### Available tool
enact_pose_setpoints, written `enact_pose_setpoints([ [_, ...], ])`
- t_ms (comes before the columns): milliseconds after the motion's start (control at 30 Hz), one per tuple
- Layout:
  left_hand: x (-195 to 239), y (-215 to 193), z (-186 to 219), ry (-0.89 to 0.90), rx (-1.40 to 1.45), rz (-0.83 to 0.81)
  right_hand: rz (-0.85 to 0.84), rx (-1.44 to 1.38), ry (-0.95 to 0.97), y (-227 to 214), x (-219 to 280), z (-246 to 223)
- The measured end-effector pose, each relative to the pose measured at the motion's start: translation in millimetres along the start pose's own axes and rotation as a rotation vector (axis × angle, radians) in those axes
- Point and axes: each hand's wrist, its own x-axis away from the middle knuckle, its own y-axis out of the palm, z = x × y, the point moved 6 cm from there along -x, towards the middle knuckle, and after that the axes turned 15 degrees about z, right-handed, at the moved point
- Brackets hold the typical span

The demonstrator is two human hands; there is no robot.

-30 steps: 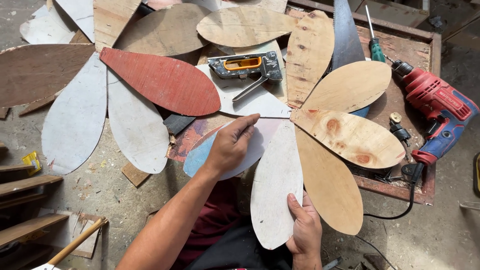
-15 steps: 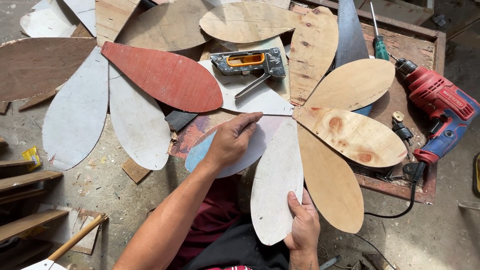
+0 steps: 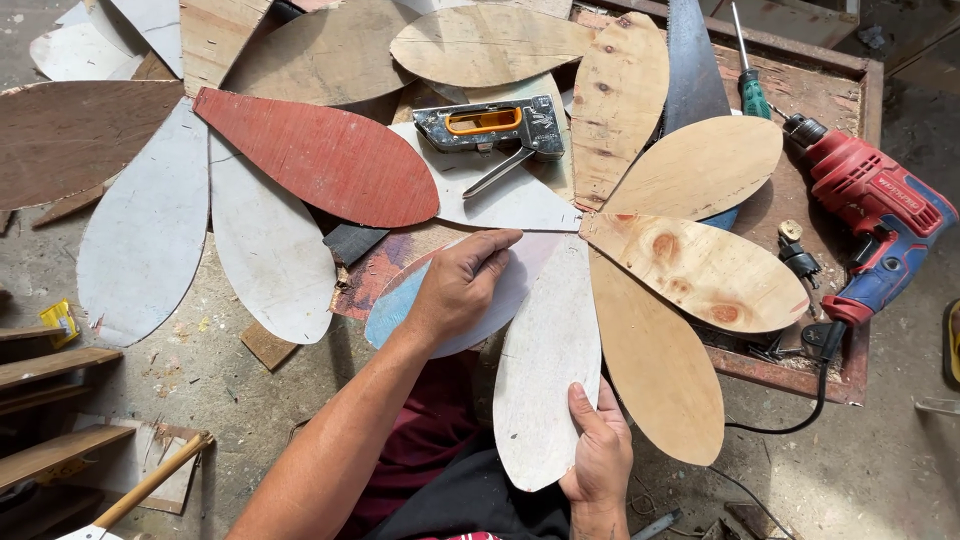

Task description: Assembling wooden petals into a flower shape using a staple gun and cutting wood with a hand saw.

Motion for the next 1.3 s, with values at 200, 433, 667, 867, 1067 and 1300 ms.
enact_pose_setpoints([
  [200, -0.5, -0.5, -1.0, 0.007, 0.025, 0.015, 0.014, 0.039, -0.017, 1.2, 2.8, -9.1],
  [433, 0.0, -0.9, -2.7, -0.016, 0.029, 0.006, 0.004, 0.062, -0.010, -6.6, -9.0, -3.4],
  [667, 0.8, -0.2, -3.7, -0.008, 0.031, 0.008, 0.033, 0.070, -0.024, -7.2, -8.0, -3.2],
  [867, 4.2, 3.8, 9.7, 0.050, -0.018, -0.036, 0.027, 0.054, -0.024, -3.7, -4.1, -4.6],
  [1067, 9.1, 16.5, 5.1, 0.149, -0.136, -0.097, 0.053, 0.063, -0.006, -2.4, -2.5, -4.8],
  [1300, 9.5, 20.0, 4.1, 0.178, -0.170, -0.120, 0.076, 0.075, 0.028, 1.3, 4.5, -11.3],
])
